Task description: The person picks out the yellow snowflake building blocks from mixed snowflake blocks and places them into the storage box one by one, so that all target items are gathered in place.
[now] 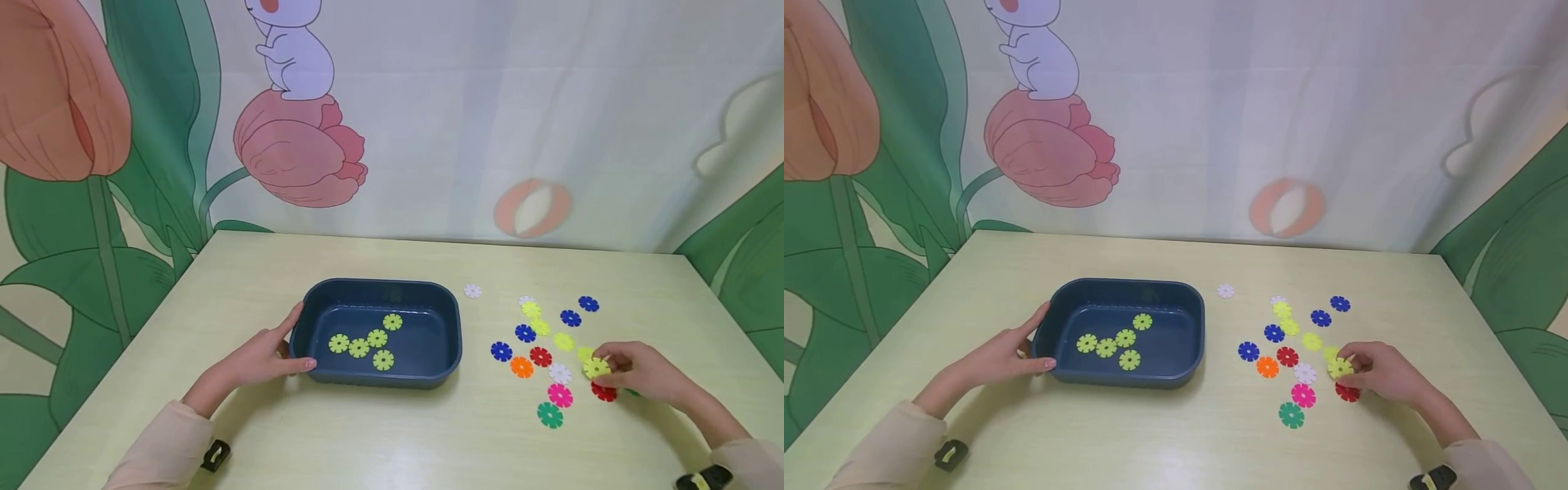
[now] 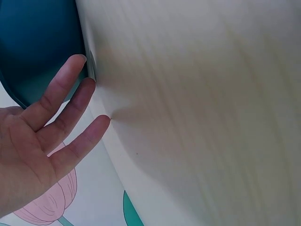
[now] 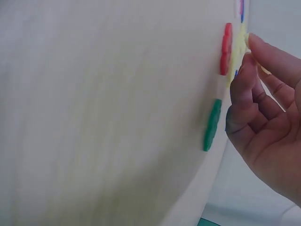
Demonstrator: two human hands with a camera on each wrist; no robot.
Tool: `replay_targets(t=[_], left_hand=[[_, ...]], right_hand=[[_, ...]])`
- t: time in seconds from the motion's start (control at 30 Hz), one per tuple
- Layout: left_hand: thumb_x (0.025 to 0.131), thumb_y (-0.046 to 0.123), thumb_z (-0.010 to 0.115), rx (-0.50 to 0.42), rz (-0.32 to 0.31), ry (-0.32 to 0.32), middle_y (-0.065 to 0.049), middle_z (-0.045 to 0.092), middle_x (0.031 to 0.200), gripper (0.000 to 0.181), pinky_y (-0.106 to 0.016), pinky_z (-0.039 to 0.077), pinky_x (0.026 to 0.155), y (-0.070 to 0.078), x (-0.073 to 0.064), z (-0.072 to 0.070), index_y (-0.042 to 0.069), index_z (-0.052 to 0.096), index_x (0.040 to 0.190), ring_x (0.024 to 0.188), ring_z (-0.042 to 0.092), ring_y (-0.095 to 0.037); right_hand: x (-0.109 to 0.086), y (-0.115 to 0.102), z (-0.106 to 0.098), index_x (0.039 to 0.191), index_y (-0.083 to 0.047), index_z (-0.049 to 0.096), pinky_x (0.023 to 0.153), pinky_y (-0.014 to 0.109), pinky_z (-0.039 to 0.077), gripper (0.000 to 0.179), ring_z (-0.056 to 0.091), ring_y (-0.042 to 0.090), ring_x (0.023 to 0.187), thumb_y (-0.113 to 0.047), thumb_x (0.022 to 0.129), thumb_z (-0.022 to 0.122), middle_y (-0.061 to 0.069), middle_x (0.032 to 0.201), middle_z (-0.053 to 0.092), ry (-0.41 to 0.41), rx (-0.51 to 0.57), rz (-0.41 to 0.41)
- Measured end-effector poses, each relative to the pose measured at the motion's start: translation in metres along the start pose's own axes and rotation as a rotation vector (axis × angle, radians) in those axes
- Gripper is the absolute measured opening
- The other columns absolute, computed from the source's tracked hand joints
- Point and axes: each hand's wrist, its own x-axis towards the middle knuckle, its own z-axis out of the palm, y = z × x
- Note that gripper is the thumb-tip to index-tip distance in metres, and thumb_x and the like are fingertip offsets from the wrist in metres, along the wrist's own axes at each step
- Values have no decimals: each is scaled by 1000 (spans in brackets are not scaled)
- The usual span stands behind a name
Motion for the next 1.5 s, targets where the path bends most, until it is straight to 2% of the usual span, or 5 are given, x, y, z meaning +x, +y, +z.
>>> replay_targets(t=[0.27, 0.5, 0.7, 1.13, 1.5], left_hand=[[78, 43, 69, -10, 4, -3, -2, 59, 70, 104, -30, 41, 56, 0, 1, 0, 3, 0, 146, 62, 52, -15], [78, 43, 69, -15, 3, -11, -1, 60, 72, 105, -30, 41, 58, 2, 2, 0, 2, 0, 145, 63, 53, -15], [78, 43, 69, -11, 4, -8, -1, 59, 70, 104, -30, 41, 57, 3, 1, 0, 2, 1, 145, 62, 52, -14], [78, 43, 68, -17, 8, -7, 0, 59, 69, 104, -29, 41, 57, 0, 0, 3, 3, 0, 146, 62, 53, -14], [79, 43, 68, -13, 17, -2, 0, 59, 71, 104, -29, 42, 56, -2, 0, 1, 2, 0, 145, 62, 53, -14]], right_hand=[[-1, -11, -5, 117, 3, 54, 48, 25, 35, 46, 41, 14, 54, -12, 78, 71, 3, 64, 42, 20, 112, -82], [2, -26, 0, 117, 1, 57, 50, 24, 38, 42, 44, 15, 58, -11, 79, 70, 4, 68, 43, 68, 105, -132], [8, -43, 5, 116, 2, 56, 51, 25, 41, 43, 46, 17, 59, -9, 78, 71, 8, 70, 44, 55, 151, -142], [31, -84, 26, 112, 2, 57, 49, 25, 37, 39, 44, 15, 54, -10, 78, 71, 3, 67, 39, 20, 228, -289], [55, -124, 40, 111, -2, 59, 50, 24, 39, 36, 46, 15, 55, -11, 78, 71, 4, 66, 44, -8, 284, -363]])
